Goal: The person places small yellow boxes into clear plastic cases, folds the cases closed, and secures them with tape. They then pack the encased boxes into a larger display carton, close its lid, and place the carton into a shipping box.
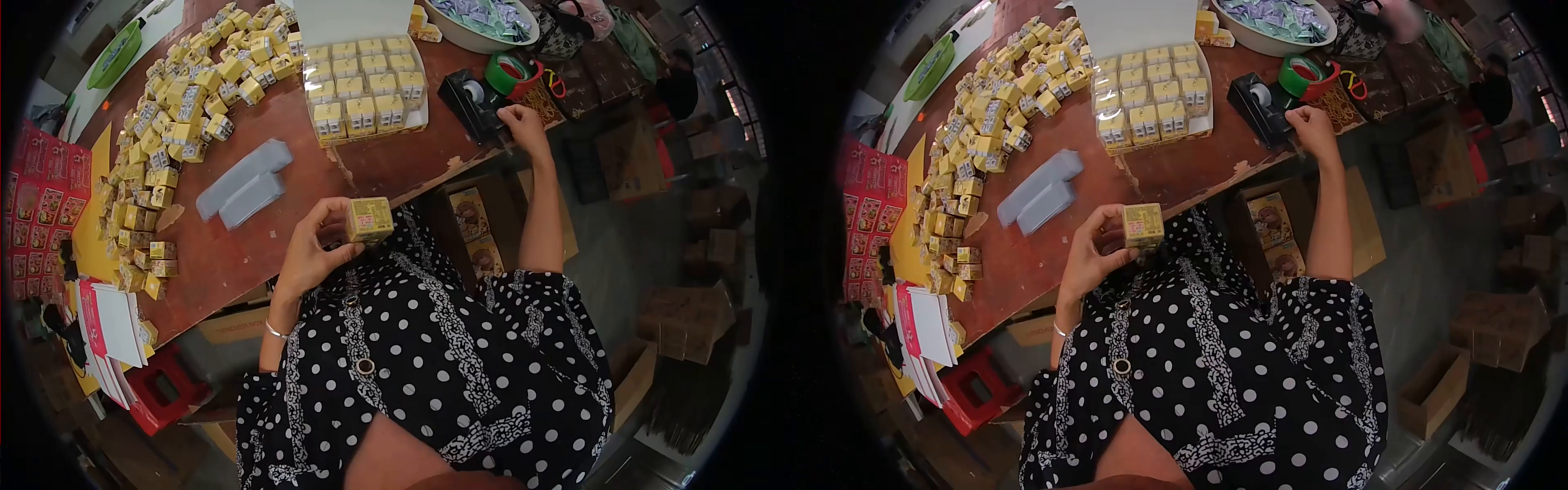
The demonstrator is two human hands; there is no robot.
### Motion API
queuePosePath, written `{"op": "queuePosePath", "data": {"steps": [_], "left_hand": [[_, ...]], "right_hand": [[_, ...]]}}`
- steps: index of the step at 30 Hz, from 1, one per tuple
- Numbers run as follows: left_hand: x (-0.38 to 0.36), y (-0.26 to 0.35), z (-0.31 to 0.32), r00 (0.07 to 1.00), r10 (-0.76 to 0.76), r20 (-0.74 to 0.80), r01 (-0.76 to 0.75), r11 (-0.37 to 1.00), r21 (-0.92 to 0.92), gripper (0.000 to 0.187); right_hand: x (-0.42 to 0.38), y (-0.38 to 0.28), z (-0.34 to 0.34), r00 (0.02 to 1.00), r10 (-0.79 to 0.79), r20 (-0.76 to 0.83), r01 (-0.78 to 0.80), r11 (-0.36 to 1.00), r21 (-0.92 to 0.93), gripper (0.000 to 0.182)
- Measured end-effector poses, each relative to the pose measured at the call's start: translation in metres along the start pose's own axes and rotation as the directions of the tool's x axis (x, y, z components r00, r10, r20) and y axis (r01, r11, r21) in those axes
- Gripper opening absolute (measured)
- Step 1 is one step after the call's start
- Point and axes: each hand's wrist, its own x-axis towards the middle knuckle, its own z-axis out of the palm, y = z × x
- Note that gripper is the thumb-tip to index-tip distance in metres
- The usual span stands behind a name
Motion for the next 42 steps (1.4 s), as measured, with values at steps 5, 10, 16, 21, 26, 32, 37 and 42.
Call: {"op": "queuePosePath", "data": {"steps": [5, 10, 16, 21, 26, 32, 37, 42], "left_hand": [[0.001, -0.002, -0.004, 1.000, -0.001, -0.007, 0.001, 1.000, 0.025, 0.054], [0.000, -0.002, -0.004, 1.000, 0.002, -0.010, -0.002, 1.000, 0.008, 0.055], [-0.001, -0.001, -0.006, 1.000, -0.010, -0.009, 0.010, 1.000, -0.017, 0.055], [0.003, -0.002, -0.002, 1.000, -0.029, 0.007, 0.029, 0.999, -0.023, 0.055], [0.005, -0.004, -0.001, 1.000, 0.010, 0.011, -0.009, 0.999, -0.032, 0.056], [0.006, -0.003, -0.001, 0.999, 0.030, -0.023, -0.032, 0.996, -0.089, 0.056], [0.005, -0.005, -0.002, 0.995, 0.082, -0.056, -0.088, 0.989, -0.117, 0.056], [0.001, 0.000, -0.001, 0.976, 0.096, -0.194, -0.133, 0.974, -0.186, 0.058]], "right_hand": [[0.009, 0.005, -0.008, 0.963, 0.071, 0.261, -0.087, 0.995, 0.052, 0.024], [-0.002, -0.003, 0.000, 0.968, 0.153, 0.197, -0.204, 0.939, 0.276, 0.020], [-0.032, -0.009, 0.010, 0.983, 0.179, 0.043, -0.167, 0.773, 0.612, 0.017], [-0.043, 0.023, 0.013, 0.994, 0.113, 0.000, -0.072, 0.635, 0.769, 0.015], [-0.054, 0.029, 0.029, 0.992, 0.090, -0.091, -0.002, 0.725, 0.688, 0.010], [-0.054, 0.017, 0.027, 0.992, 0.016, -0.122, 0.061, 0.793, 0.606, 0.011], [-0.044, 0.037, 0.018, 0.973, -0.103, -0.205, 0.151, 0.961, 0.232, 0.010], [-0.071, -0.057, 0.018, 0.885, -0.242, -0.398, 0.318, 0.938, 0.137, 0.009]]}}
